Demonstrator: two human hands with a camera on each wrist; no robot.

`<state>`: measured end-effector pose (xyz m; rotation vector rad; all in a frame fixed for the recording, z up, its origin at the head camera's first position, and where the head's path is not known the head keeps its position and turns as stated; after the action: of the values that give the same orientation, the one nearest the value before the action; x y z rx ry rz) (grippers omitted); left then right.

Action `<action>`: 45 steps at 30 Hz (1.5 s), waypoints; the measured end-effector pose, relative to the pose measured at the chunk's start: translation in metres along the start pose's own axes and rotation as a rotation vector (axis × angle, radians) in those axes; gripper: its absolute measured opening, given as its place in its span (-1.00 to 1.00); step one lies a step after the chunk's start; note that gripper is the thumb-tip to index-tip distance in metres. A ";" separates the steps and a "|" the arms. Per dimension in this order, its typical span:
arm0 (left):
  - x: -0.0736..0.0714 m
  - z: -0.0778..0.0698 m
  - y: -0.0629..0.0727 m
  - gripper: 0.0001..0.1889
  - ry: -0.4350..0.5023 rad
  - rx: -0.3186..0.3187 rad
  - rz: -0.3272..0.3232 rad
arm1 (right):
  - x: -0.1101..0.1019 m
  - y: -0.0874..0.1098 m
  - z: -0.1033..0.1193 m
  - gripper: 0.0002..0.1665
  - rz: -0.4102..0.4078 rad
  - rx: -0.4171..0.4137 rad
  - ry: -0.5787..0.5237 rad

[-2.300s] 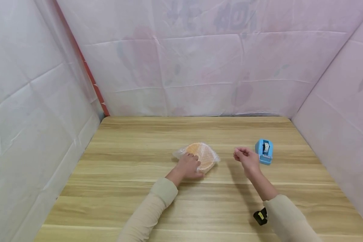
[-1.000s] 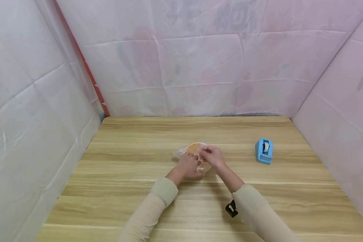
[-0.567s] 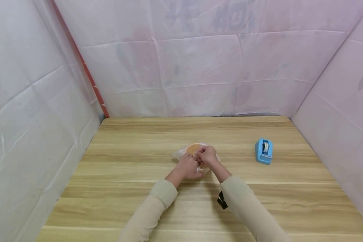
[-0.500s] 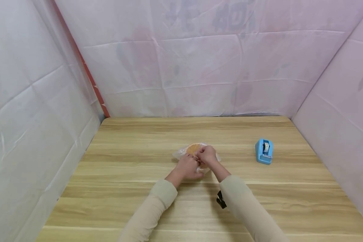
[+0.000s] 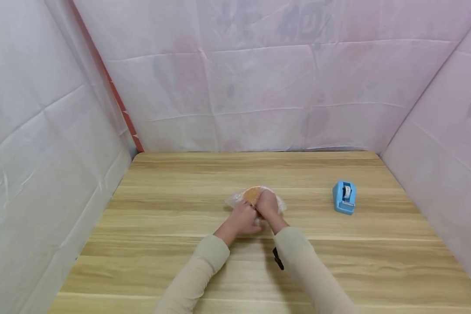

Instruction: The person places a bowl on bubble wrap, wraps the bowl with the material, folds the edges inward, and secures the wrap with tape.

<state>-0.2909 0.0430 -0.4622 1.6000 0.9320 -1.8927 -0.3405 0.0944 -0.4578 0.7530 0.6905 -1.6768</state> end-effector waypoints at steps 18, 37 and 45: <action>0.001 -0.004 0.002 -0.61 -0.029 0.044 -0.050 | 0.011 0.001 -0.001 -0.94 -0.007 -0.082 0.169; -0.003 -0.003 0.001 -0.63 -0.014 0.021 -0.051 | 0.009 0.012 0.014 -0.94 0.074 -0.282 0.409; -0.003 -0.002 0.000 -0.66 0.015 0.022 -0.033 | 0.002 0.021 0.025 -0.89 0.000 -0.440 0.369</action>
<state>-0.2892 0.0446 -0.4597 1.6229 0.9531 -1.9221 -0.3239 0.0696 -0.4446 0.7455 1.2683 -1.3247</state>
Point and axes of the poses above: each hand's wrist, its own y-axis away from the middle knuckle, its own x-axis out of the palm, z = x × y, the point moved 10 cm from there along -y, towards the middle knuckle, and after that the axes turned 8 degrees about -z, right-handed, at the moved point
